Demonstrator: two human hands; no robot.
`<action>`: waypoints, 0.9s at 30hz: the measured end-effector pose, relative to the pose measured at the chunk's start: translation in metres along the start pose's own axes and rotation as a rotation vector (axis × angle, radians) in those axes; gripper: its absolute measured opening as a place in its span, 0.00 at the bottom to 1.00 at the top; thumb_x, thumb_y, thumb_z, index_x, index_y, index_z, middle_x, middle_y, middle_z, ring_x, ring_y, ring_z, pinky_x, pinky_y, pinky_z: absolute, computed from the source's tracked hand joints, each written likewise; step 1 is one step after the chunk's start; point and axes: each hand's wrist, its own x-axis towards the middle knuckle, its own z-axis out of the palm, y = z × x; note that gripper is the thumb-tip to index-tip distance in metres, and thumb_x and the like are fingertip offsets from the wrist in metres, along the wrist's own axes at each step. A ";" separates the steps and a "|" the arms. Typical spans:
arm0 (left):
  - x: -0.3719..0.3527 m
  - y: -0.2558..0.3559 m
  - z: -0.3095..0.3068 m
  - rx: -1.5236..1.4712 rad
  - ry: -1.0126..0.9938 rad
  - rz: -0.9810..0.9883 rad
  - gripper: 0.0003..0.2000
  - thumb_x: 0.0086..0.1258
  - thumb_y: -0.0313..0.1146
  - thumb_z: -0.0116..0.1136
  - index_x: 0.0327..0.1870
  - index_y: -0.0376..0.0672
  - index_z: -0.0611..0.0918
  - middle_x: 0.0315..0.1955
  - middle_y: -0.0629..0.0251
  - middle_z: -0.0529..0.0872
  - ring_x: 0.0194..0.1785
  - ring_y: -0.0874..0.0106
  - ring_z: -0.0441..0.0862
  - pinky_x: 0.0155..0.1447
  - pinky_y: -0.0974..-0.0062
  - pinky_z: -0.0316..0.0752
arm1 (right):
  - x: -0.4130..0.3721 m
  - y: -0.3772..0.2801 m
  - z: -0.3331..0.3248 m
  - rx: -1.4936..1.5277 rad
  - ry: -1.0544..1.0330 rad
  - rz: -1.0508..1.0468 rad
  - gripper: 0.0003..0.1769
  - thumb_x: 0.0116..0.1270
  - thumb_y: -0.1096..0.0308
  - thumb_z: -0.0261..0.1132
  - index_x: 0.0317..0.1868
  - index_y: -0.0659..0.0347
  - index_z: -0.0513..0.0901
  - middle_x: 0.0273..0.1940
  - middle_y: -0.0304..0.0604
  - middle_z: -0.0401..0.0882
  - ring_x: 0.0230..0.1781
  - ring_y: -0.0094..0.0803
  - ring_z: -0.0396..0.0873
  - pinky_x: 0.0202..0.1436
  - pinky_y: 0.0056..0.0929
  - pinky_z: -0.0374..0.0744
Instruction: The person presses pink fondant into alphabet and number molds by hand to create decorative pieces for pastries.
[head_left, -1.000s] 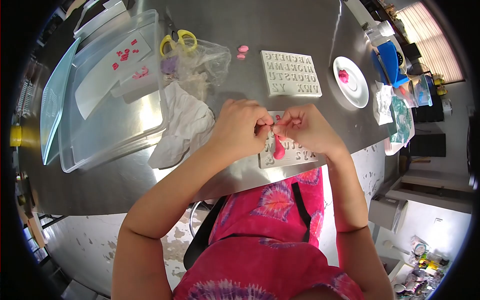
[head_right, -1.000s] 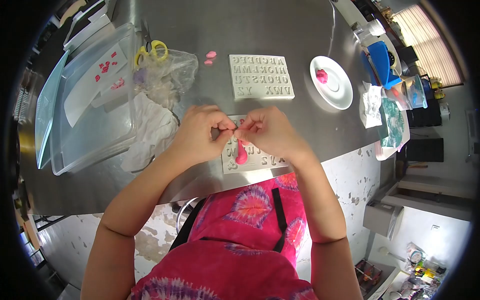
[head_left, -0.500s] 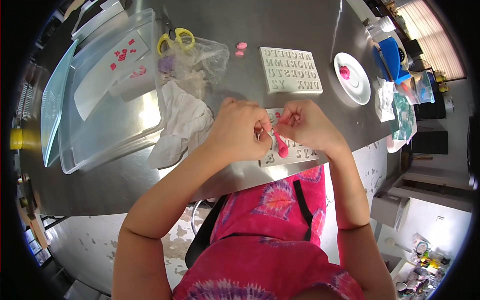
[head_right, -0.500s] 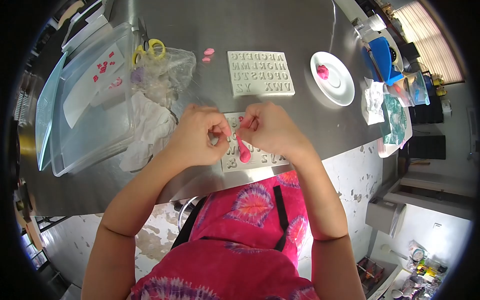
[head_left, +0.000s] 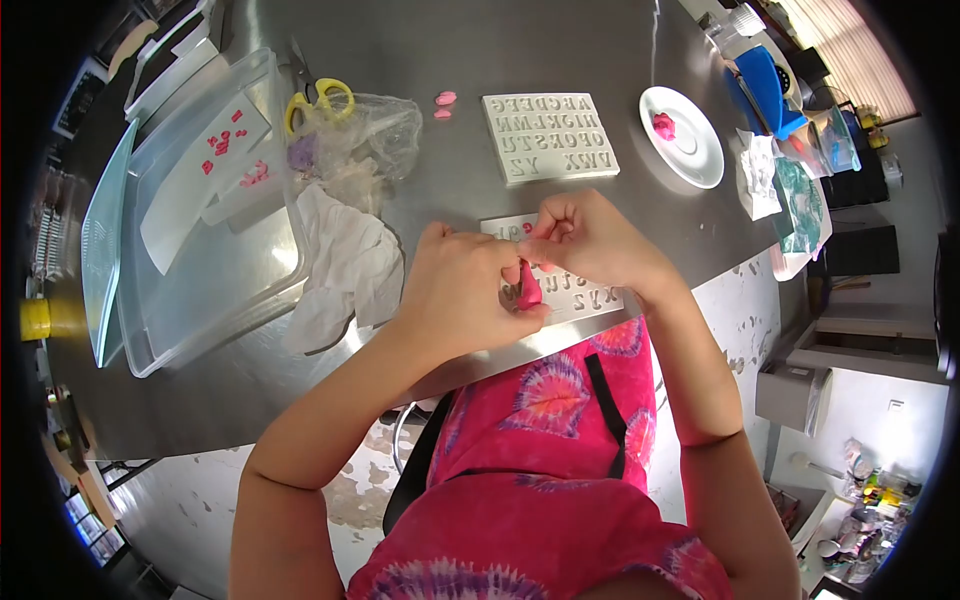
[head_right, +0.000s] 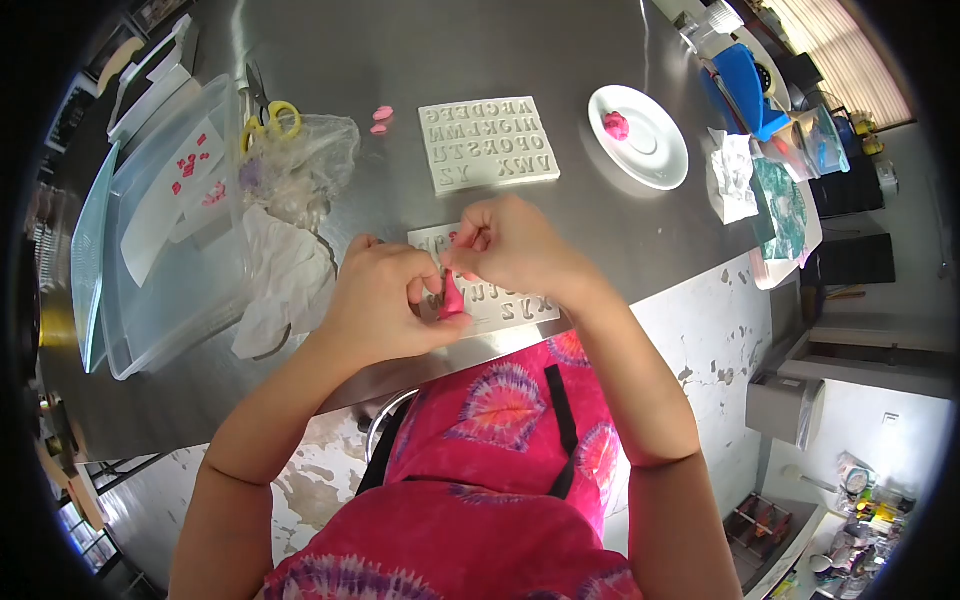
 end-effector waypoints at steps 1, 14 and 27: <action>0.000 -0.001 0.000 -0.021 -0.017 -0.007 0.13 0.36 0.39 0.70 0.18 0.48 0.76 0.12 0.74 0.74 0.18 0.72 0.72 0.37 0.72 0.61 | 0.000 -0.001 0.000 -0.058 0.003 -0.004 0.09 0.54 0.71 0.69 0.25 0.68 0.79 0.21 0.44 0.79 0.21 0.23 0.76 0.25 0.23 0.72; 0.004 -0.010 -0.010 -0.049 -0.065 0.034 0.08 0.36 0.27 0.60 0.19 0.41 0.74 0.11 0.66 0.71 0.17 0.66 0.71 0.30 0.73 0.65 | -0.003 -0.002 0.000 -0.069 -0.015 -0.035 0.08 0.55 0.75 0.68 0.22 0.66 0.77 0.20 0.39 0.76 0.21 0.18 0.72 0.22 0.21 0.69; 0.007 -0.013 -0.009 -0.181 -0.038 -0.007 0.07 0.38 0.29 0.60 0.20 0.40 0.77 0.16 0.63 0.75 0.20 0.63 0.73 0.27 0.69 0.67 | -0.011 -0.009 0.007 -0.198 0.090 -0.023 0.07 0.53 0.74 0.68 0.24 0.66 0.78 0.20 0.43 0.78 0.20 0.23 0.74 0.25 0.25 0.72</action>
